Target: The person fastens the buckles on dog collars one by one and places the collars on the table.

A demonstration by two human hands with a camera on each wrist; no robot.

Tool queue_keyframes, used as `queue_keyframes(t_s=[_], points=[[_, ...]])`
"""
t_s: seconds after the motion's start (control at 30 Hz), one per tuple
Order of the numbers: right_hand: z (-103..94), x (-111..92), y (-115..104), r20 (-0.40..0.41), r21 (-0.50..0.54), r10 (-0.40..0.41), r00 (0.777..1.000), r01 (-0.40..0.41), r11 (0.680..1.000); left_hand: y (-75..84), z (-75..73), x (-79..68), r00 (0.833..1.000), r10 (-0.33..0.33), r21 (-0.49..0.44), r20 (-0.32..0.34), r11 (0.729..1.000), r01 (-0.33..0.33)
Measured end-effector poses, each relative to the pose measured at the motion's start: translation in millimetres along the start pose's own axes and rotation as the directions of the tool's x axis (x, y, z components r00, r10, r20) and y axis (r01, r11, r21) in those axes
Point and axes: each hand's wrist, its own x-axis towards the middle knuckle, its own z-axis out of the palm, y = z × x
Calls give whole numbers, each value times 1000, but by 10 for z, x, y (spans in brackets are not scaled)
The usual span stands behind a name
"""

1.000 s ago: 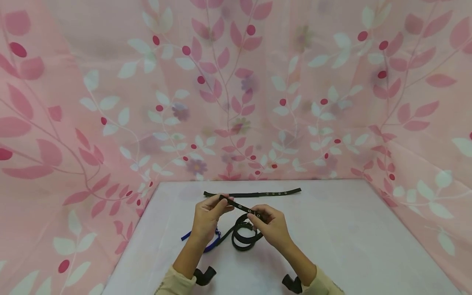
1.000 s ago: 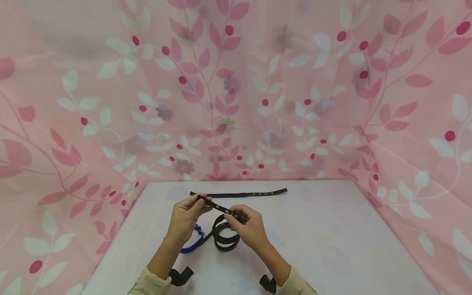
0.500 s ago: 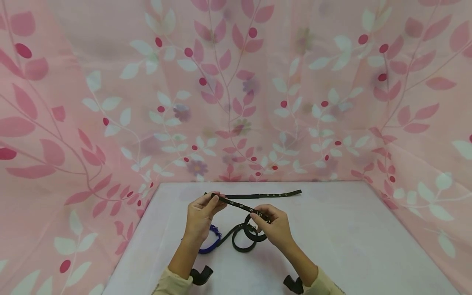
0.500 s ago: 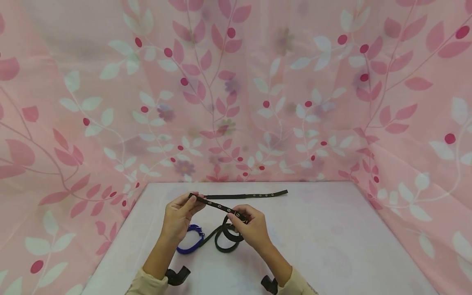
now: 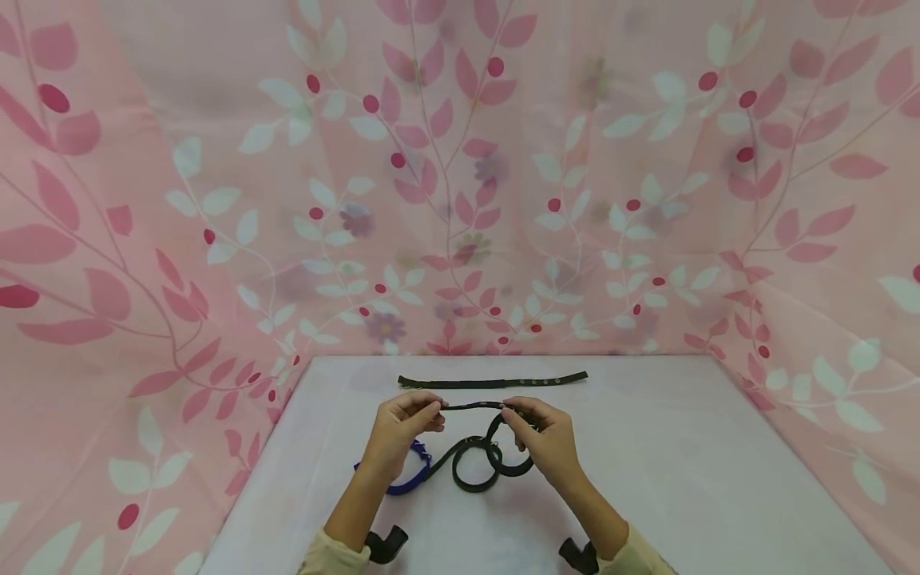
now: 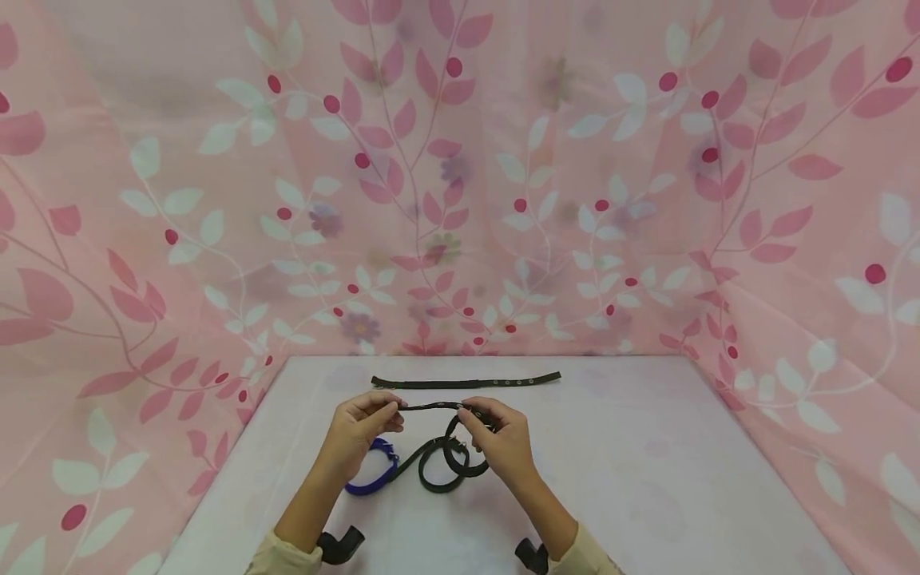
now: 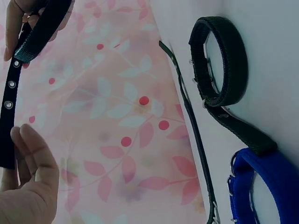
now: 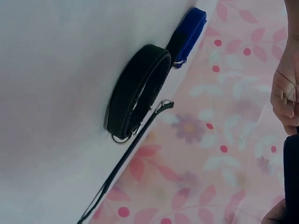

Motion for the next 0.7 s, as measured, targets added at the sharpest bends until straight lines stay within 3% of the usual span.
queue_keyframes(t_s=[0.13, 0.37, 0.5, 0.7], points=[[-21, -15, -44, 5, 8, 45, 999, -45, 999, -28, 15, -22, 990, -73, 112, 121, 992, 60], [-28, -44, 53, 41, 14, 122, 992, -122, 992, -55, 155, -8, 940, -141, 252, 311, 966, 62], [-22, -48, 60, 51, 34, 160, 986, -161, 986, -105, 260, -17, 922, -164, 250, 351, 965, 76], [-24, -64, 84, 105, 38, 133, 986, -138, 990, -223, 433, -42, 918, -160, 231, 362, 970, 78]])
